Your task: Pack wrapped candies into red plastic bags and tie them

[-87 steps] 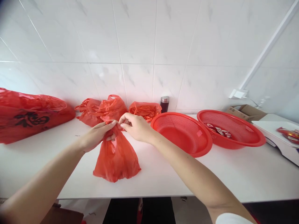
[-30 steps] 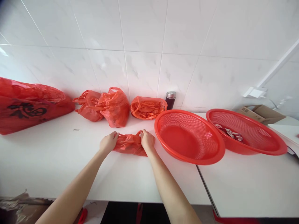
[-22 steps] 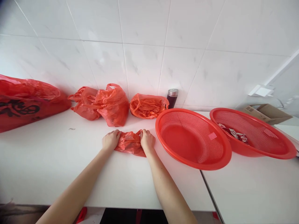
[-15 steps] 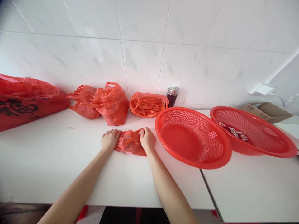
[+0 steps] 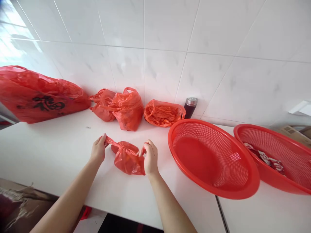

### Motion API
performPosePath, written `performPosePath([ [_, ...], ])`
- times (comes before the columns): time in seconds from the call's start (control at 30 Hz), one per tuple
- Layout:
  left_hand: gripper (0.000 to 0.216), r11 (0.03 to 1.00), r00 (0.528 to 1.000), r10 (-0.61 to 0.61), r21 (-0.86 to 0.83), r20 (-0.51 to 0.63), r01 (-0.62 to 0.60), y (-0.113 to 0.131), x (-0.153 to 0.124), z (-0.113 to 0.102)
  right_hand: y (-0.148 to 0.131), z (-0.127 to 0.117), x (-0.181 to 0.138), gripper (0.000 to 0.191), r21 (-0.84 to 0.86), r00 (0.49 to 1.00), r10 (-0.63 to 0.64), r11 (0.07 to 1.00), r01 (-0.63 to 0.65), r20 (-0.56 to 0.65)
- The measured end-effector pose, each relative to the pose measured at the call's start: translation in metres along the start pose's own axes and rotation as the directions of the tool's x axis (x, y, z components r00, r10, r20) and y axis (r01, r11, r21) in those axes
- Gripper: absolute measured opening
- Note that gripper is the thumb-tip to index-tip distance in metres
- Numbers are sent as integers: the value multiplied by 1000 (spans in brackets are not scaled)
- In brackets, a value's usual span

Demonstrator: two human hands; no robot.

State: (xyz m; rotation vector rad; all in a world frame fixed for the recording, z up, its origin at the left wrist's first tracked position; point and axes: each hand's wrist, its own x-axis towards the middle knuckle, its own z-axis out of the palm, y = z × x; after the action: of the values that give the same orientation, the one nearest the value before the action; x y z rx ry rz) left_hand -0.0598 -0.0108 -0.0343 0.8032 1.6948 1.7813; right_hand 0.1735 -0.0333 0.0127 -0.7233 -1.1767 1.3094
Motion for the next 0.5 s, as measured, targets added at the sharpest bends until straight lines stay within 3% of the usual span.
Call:
performPosePath([
  [0.1,33,995,993,-61,-84,-104,52,6,7,-8,0,-3,1,29,-19,998,-2,1000,1,-63],
  [0.23,28,975,977,-149,-187,-150,120,16,5,-7,0,-3,0,28,-59,997,0,998,-5,-77],
  [0.37,25,941,971,-199,-303,-132,152,35,-7,-4,-1,1,-2,27,-154,1000,7,988,-11,-29],
  [0.5,31,918,989,-140,-379,-43,113,63,-21,-1,-5,1,-2,28,-268,999,12,963,-1,40],
])
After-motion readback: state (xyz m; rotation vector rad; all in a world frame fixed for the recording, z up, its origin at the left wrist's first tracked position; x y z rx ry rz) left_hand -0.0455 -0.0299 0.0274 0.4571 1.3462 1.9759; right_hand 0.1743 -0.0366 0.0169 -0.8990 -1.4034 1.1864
